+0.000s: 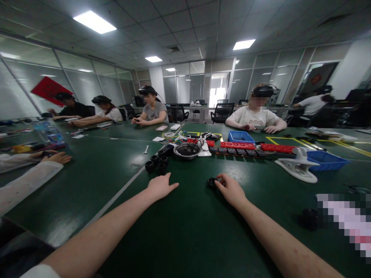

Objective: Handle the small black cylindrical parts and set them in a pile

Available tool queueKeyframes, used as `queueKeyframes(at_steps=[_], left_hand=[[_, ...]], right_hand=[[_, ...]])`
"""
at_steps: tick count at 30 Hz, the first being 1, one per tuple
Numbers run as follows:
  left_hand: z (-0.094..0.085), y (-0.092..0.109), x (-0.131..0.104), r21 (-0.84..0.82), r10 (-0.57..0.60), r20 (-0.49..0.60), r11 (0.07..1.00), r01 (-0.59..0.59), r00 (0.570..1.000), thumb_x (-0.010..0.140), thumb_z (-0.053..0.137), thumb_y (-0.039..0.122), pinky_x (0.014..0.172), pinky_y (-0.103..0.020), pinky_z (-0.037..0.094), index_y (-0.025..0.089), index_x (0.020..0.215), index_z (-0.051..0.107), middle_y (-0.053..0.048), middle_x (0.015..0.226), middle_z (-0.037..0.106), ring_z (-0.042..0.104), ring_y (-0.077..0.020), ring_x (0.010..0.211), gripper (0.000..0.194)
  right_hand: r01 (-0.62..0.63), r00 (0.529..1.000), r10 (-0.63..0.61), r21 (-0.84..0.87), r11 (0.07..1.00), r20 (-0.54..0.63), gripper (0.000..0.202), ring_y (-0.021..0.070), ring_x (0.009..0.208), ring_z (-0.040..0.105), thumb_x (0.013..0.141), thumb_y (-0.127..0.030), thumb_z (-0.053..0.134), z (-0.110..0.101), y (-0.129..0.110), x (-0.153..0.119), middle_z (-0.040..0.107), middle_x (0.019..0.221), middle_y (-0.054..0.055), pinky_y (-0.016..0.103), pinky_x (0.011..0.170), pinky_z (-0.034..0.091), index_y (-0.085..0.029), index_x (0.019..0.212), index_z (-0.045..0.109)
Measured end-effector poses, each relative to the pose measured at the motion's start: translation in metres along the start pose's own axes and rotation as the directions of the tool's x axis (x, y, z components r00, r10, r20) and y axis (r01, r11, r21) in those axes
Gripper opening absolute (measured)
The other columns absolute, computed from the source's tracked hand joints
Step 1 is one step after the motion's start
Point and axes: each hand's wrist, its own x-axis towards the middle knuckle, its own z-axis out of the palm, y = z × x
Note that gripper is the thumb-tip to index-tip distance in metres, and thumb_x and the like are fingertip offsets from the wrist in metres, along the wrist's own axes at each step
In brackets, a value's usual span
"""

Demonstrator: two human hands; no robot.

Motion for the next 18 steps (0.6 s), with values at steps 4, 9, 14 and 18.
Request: queueKeyframes(at_steps=[4,9,14,18], left_hand=[[-0.004,0.001,0.003,0.034,-0.023,-0.029,0.999,0.024,0.999,0.082,0.034,0.059,0.065,-0.033,0.046,0.014,0.136,0.023,-0.016,0.103,0.061,0.059,-0.0295,0.089,0.071],[-0.004,0.006,0.0,0.073,0.011,-0.019,0.997,-0.01,1.0,0.08,0.04,0.058,0.06,-0.032,0.046,0.011,0.136,0.021,-0.015,0.087,0.064,0.061,-0.0279,0.077,0.076],[0.0,0.031,-0.016,0.068,0.211,-0.056,0.976,-0.207,0.976,0.08,0.044,0.055,0.062,-0.032,0.045,0.017,0.137,0.02,-0.009,0.081,0.063,0.06,-0.0258,0.074,0.072],[0.0,0.066,-0.025,0.007,0.408,-0.125,0.912,-0.411,0.904,0.08,0.045,0.054,0.073,-0.029,0.044,0.024,0.133,0.026,-0.006,0.103,0.058,0.055,-0.0224,0.094,0.064]], right_hand=[[0.005,1.0,-0.005,0.006,1.0,-0.005,0.019,0.0165,0.061,0.055,0.078,-0.033,0.049,0.0,0.0,0.0,0.06,0.07,0.001,0.024,0.05,0.034,-0.021,0.09,0.057],[0.032,0.998,-0.03,0.028,0.999,-0.061,0.022,0.0162,0.059,0.056,0.08,-0.037,0.046,0.002,0.002,0.0,0.061,0.067,0.0,0.024,0.05,0.036,-0.022,0.091,0.058],[0.103,0.969,-0.094,0.026,0.994,-0.229,0.031,0.0218,0.08,0.055,0.081,-0.041,0.039,-0.002,0.002,0.002,0.062,0.081,0.005,0.034,0.072,0.04,-0.02,0.071,0.06],[0.128,0.944,-0.105,0.052,0.99,-0.311,0.05,0.0192,0.069,0.057,0.087,-0.039,0.026,-0.006,0.001,0.0,0.058,0.056,0.002,0.038,0.083,0.037,-0.021,0.046,0.05]])
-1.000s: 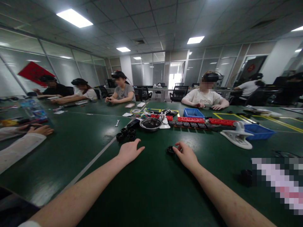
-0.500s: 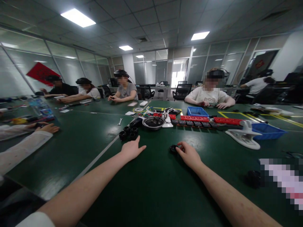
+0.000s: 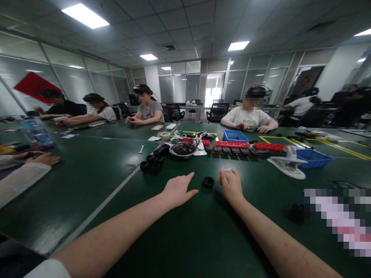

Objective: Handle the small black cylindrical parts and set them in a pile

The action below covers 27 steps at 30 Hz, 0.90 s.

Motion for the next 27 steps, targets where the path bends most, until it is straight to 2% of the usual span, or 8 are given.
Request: queueKeyframes(at_steps=[3,6,8,11,15,21,24,27], left_hand=[[0.003,0.021,0.015,-0.045,0.091,-0.06,0.995,-0.094,0.994,0.08,0.047,0.051,0.086,-0.031,0.039,0.021,0.13,0.033,-0.006,0.115,0.051,0.046,-0.023,0.107,0.059],[0.009,0.033,0.035,-0.08,0.11,-0.08,0.99,-0.116,0.991,0.078,0.05,0.051,0.089,-0.038,0.037,0.016,0.125,0.04,-0.011,0.117,0.048,0.043,-0.0278,0.108,0.06],[0.013,0.035,0.047,-0.109,0.133,-0.074,0.984,-0.141,0.988,0.074,0.054,0.051,0.088,-0.039,0.037,0.016,0.123,0.044,-0.012,0.118,0.047,0.043,-0.0291,0.108,0.061],[0.016,0.033,0.057,-0.166,0.197,-0.041,0.965,-0.201,0.979,0.073,0.059,0.044,0.083,-0.033,0.041,0.022,0.115,0.052,-0.006,0.11,0.053,0.049,-0.0254,0.101,0.047],[0.011,0.018,0.052,-0.25,0.244,-0.014,0.938,-0.24,0.97,0.071,0.062,0.038,0.077,-0.03,0.044,0.025,0.108,0.057,-0.004,0.103,0.057,0.054,-0.023,0.093,0.039],[-0.011,-0.03,0.03,-0.421,0.185,-0.024,0.889,-0.178,0.982,0.072,0.061,0.04,0.058,-0.027,0.046,0.02,0.104,0.056,-0.003,0.088,0.058,0.056,-0.0174,0.068,0.038],[-0.03,-0.059,0.021,-0.652,0.052,-0.061,0.754,-0.079,0.997,0.07,0.062,0.038,0.057,-0.026,0.047,0.018,0.101,0.05,-0.002,0.084,0.056,0.056,-0.0154,0.066,0.038],[-0.044,-0.089,0.012,-0.88,-0.178,-0.204,0.463,-0.101,0.963,0.061,0.067,0.031,0.065,-0.029,0.05,0.02,0.098,0.045,-0.002,0.092,0.055,0.059,-0.0171,0.077,0.044]], right_hand=[[-0.025,0.999,0.027,0.055,0.998,-0.04,0.045,0.0157,0.052,0.056,0.089,-0.037,0.021,0.001,0.0,-0.004,0.056,0.05,-0.001,0.032,0.069,0.045,-0.02,0.074,0.06],[-0.017,0.995,0.026,0.096,0.995,-0.096,0.042,0.0169,0.07,0.061,0.086,-0.036,0.028,0.006,-0.001,-0.004,0.063,0.093,0.008,0.03,0.065,0.047,-0.015,0.121,0.039],[0.0,0.992,0.012,0.093,0.996,-0.123,0.056,0.0204,0.092,0.056,0.08,-0.038,0.039,0.008,-0.001,-0.003,0.048,0.12,0.016,0.033,0.073,0.047,-0.012,0.129,0.027],[-0.012,0.991,0.019,0.049,0.999,-0.132,0.057,0.0271,0.107,0.046,0.072,-0.041,0.049,0.006,0.0,-0.001,0.045,0.123,0.017,0.04,0.084,0.04,-0.013,0.121,0.04],[-0.099,0.991,0.101,0.028,0.995,-0.088,0.032,0.0195,0.061,0.055,0.079,-0.047,0.043,0.0,0.004,0.0,0.058,0.063,0.002,0.03,0.058,0.041,-0.019,0.081,0.056],[-0.127,0.992,0.128,0.065,0.99,-0.014,0.049,0.0095,0.039,0.033,0.079,-0.055,0.036,0.003,0.004,0.003,0.029,0.04,-0.007,0.022,0.041,0.024,-0.022,0.044,0.026],[-0.135,0.991,0.136,0.092,0.987,-0.002,0.05,0.0092,0.04,0.029,0.081,-0.055,0.031,0.006,0.0,0.002,0.024,0.041,-0.007,0.022,0.04,0.022,-0.022,0.044,0.022],[-0.145,0.989,0.147,0.105,0.984,-0.007,0.047,0.0097,0.041,0.029,0.081,-0.054,0.03,0.006,-0.003,-0.002,0.024,0.043,-0.007,0.022,0.041,0.023,-0.023,0.046,0.021]])
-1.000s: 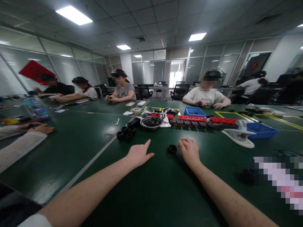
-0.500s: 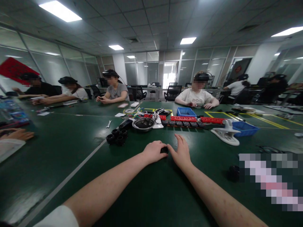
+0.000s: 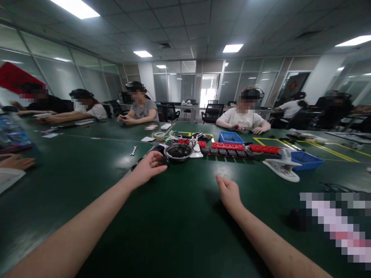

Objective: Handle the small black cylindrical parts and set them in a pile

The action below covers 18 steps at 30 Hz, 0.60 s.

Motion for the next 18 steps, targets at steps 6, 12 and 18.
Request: queueKeyframes(at_steps=[6,12,18], left_hand=[[-0.04,-0.032,-0.002,0.078,0.037,-0.254,0.997,-0.018,0.967,0.065,0.059,0.031,0.076,-0.038,0.049,0.018,0.105,0.044,-0.004,0.09,0.059,0.06,-0.0218,0.085,0.045],[-0.04,-0.047,-0.001,0.414,0.141,-0.258,0.91,-0.022,0.956,0.066,0.063,0.034,0.094,-0.046,0.034,0.02,0.104,0.055,-0.007,0.11,0.055,0.047,-0.0288,0.107,0.041],[-0.037,-0.051,-0.003,0.621,0.178,-0.172,0.783,-0.033,0.969,0.074,0.053,0.023,0.096,-0.042,0.033,0.017,0.11,0.053,-0.008,0.114,0.053,0.047,-0.0253,0.108,0.036]], right_hand=[[-0.001,0.999,0.001,0.007,1.0,0.037,0.041,0.0117,0.046,0.036,0.078,-0.051,0.037,0.0,0.003,0.0,0.031,0.047,-0.006,0.023,0.046,0.029,-0.022,0.051,0.032],[0.006,0.991,-0.003,-0.022,1.0,0.131,0.034,0.0141,0.048,0.043,0.076,-0.048,0.042,0.002,0.004,-0.002,0.041,0.048,-0.005,0.025,0.049,0.032,-0.021,0.055,0.042],[0.008,0.987,0.0,-0.049,0.999,0.164,0.033,0.0151,0.049,0.044,0.077,-0.047,0.04,0.0,0.002,-0.003,0.043,0.049,-0.004,0.026,0.05,0.034,-0.022,0.055,0.042]])
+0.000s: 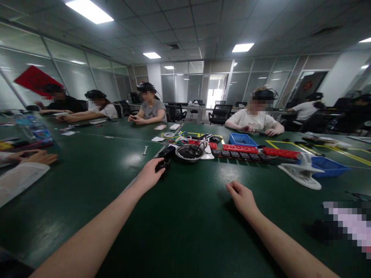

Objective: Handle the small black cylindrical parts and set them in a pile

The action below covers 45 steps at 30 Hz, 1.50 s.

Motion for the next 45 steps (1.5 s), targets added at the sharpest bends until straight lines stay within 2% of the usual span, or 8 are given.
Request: queueKeyframes(at_steps=[9,15,22,28,37,41,44,45], left_hand=[[0.008,-0.001,-0.004,0.195,0.102,0.103,0.973,-0.121,0.989,0.075,0.054,0.019,0.096,-0.04,0.033,0.019,0.106,0.052,-0.006,0.112,0.052,0.046,-0.0233,0.107,0.032],[0.01,-0.005,-0.004,0.284,0.097,0.114,0.95,-0.126,0.989,0.077,0.054,0.019,0.098,-0.041,0.028,0.017,0.11,0.05,-0.008,0.113,0.052,0.046,-0.0226,0.108,0.033],[0.008,-0.009,-0.001,0.352,0.076,0.153,0.927,-0.126,0.985,0.079,0.055,0.025,0.101,-0.052,0.013,0.021,0.106,0.055,-0.007,0.109,0.058,0.049,-0.0253,0.105,0.028],[0.007,-0.009,0.001,0.381,0.061,0.167,0.916,-0.122,0.984,0.077,0.057,0.027,0.097,-0.047,0.025,0.023,0.106,0.057,-0.005,0.105,0.059,0.052,-0.0244,0.1,0.029],[0.011,-0.006,-0.004,0.407,0.109,0.127,0.901,-0.152,0.986,0.071,0.064,0.028,0.099,-0.05,0.02,0.021,0.103,0.056,-0.007,0.107,0.057,0.05,-0.0264,0.103,0.034],[0.006,0.003,-0.007,0.416,0.133,0.039,0.899,-0.137,0.99,0.074,0.061,0.039,0.101,-0.049,0.016,0.019,0.116,0.047,-0.012,0.125,0.042,0.036,-0.0293,0.117,0.049],[0.008,0.024,-0.017,0.374,0.218,-0.064,0.91,-0.18,0.974,0.082,0.05,0.042,0.103,-0.048,0.013,0.02,0.123,0.041,-0.011,0.131,0.037,0.03,-0.0283,0.122,0.048],[0.011,0.033,-0.023,0.346,0.262,-0.051,0.91,-0.229,0.964,0.083,0.047,0.043,0.103,-0.048,0.013,0.021,0.124,0.04,-0.01,0.131,0.036,0.029,-0.0279,0.123,0.047]], right_hand=[[0.009,0.999,-0.009,-0.001,1.0,0.036,0.032,0.015,0.049,0.045,0.077,-0.045,0.04,0.0,-0.001,0.0,0.043,0.049,-0.004,0.025,0.049,0.034,-0.022,0.055,0.043],[0.01,0.998,-0.011,0.009,1.0,0.065,0.032,0.0148,0.05,0.045,0.076,-0.045,0.04,0.001,-0.001,0.0,0.043,0.05,-0.004,0.025,0.05,0.034,-0.022,0.055,0.043],[0.012,0.997,-0.013,0.002,1.0,0.081,0.032,0.0154,0.051,0.046,0.076,-0.046,0.039,0.0,-0.002,0.001,0.044,0.05,-0.004,0.026,0.05,0.035,-0.022,0.055,0.043],[0.015,0.997,-0.015,-0.004,1.0,0.075,0.033,0.0156,0.051,0.047,0.076,-0.047,0.04,0.0,-0.002,0.001,0.045,0.05,-0.004,0.026,0.05,0.035,-0.022,0.055,0.044],[0.034,0.998,-0.033,-0.013,0.999,0.047,0.033,0.0154,0.05,0.048,0.077,-0.045,0.039,0.0,-0.002,-0.001,0.046,0.049,-0.004,0.026,0.05,0.035,-0.021,0.055,0.045],[0.049,0.999,-0.049,0.0,0.999,0.01,0.034,0.0163,0.05,0.048,0.077,-0.047,0.04,-0.001,-0.002,0.0,0.047,0.049,-0.003,0.027,0.05,0.037,-0.022,0.056,0.047],[0.082,0.995,-0.081,0.018,0.996,-0.055,0.037,0.0214,0.069,0.054,0.077,-0.05,0.04,-0.004,-0.003,0.001,0.058,0.066,0.003,0.034,0.066,0.041,-0.021,0.058,0.053],[0.091,0.993,-0.089,0.027,0.995,-0.077,0.039,0.0229,0.077,0.055,0.078,-0.051,0.038,-0.005,-0.004,0.001,0.06,0.072,0.004,0.037,0.074,0.04,-0.021,0.057,0.054]])
